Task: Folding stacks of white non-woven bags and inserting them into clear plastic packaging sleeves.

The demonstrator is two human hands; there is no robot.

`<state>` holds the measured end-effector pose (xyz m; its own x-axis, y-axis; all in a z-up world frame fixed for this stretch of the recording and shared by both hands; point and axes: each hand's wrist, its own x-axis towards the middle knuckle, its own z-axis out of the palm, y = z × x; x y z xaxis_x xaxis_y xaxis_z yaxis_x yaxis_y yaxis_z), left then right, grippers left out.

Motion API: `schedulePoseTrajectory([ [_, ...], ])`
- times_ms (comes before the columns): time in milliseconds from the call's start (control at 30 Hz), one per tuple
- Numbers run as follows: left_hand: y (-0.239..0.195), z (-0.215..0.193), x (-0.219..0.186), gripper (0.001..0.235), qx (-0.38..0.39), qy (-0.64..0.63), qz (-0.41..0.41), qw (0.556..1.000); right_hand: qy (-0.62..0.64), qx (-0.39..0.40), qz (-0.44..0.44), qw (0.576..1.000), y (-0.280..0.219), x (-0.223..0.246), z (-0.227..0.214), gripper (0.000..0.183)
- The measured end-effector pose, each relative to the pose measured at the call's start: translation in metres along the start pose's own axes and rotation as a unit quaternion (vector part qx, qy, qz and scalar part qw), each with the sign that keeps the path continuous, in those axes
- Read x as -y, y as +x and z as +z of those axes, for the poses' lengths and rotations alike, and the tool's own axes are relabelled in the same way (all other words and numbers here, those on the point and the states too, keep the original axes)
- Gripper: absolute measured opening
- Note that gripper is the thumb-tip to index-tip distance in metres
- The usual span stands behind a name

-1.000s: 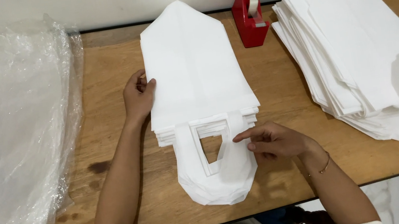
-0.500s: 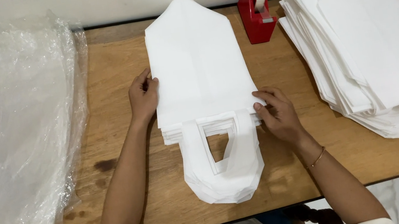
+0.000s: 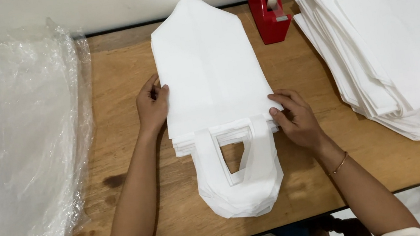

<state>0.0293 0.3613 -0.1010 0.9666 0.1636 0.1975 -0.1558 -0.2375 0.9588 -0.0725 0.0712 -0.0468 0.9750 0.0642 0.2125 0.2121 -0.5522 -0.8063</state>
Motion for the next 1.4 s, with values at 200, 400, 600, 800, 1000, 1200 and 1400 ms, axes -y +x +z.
schedulePoseTrajectory([
  [200,-0.002,0.001,-0.002,0.038,-0.007,-0.012,-0.001,1.000,-0.010,0.004,-0.013,1.000,-0.001,0.000,0.000,0.033],
  [400,-0.001,0.001,0.001,0.032,-0.044,-0.015,-0.015,0.999,-0.013,-0.006,-0.019,1.000,-0.004,-0.001,-0.002,0.033],
  [600,0.000,-0.004,-0.027,0.024,-0.102,0.015,0.042,0.994,-0.013,-0.027,-0.025,0.999,-0.004,0.000,-0.006,0.032],
  [800,-0.028,0.021,-0.111,0.026,0.054,0.033,0.188,0.980,-0.011,-0.132,-0.068,0.989,-0.002,0.002,-0.030,0.031],
  [1000,-0.033,0.090,-0.169,0.037,0.298,-0.007,0.213,0.930,-0.110,-0.218,-0.092,0.965,-0.009,-0.019,-0.071,0.034],
  [1200,-0.021,0.179,-0.188,0.042,0.401,0.048,0.197,0.893,-0.221,-0.226,-0.027,0.948,-0.024,-0.021,-0.122,0.038],
  [1400,-0.018,0.263,-0.187,0.045,0.406,-0.016,0.176,0.896,-0.218,-0.137,0.172,0.951,-0.022,-0.017,-0.165,0.054],
])
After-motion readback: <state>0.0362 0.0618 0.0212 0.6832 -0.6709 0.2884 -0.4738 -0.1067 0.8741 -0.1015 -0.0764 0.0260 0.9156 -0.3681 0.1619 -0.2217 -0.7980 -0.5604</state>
